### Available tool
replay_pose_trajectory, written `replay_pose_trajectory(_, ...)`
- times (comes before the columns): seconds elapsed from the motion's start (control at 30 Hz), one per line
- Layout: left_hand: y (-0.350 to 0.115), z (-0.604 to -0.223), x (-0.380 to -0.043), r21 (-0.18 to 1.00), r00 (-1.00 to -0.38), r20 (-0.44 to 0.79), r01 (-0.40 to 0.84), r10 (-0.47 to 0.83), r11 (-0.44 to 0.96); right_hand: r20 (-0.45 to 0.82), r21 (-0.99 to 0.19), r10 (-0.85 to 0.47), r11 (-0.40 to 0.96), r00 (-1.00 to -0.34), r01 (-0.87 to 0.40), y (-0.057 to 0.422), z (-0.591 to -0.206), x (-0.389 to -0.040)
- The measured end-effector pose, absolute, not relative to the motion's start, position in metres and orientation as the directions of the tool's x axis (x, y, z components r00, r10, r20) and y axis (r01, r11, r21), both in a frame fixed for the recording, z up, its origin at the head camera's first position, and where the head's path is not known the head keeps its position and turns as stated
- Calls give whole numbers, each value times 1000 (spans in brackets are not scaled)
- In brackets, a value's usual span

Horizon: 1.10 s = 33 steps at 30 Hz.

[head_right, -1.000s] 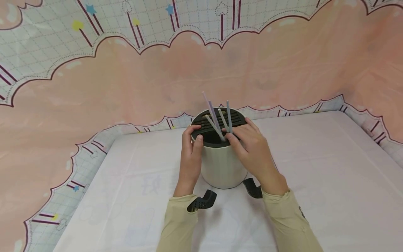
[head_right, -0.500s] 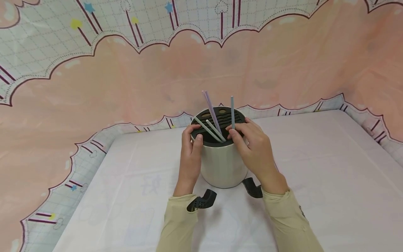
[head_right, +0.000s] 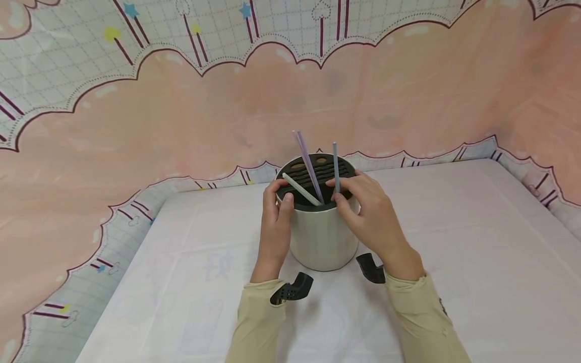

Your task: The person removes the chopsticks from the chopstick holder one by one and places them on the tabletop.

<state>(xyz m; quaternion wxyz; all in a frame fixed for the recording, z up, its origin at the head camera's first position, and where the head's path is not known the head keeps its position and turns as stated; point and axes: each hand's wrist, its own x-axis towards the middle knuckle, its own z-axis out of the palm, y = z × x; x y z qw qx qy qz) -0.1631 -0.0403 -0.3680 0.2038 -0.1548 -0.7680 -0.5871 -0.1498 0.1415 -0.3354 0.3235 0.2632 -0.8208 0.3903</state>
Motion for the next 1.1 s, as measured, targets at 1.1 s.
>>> replay_pose_trajectory(1.1,-39,-366,-166,843,-873,488,470,-4,262,754,-583,62,521,-654,-623,132,-329,-148)
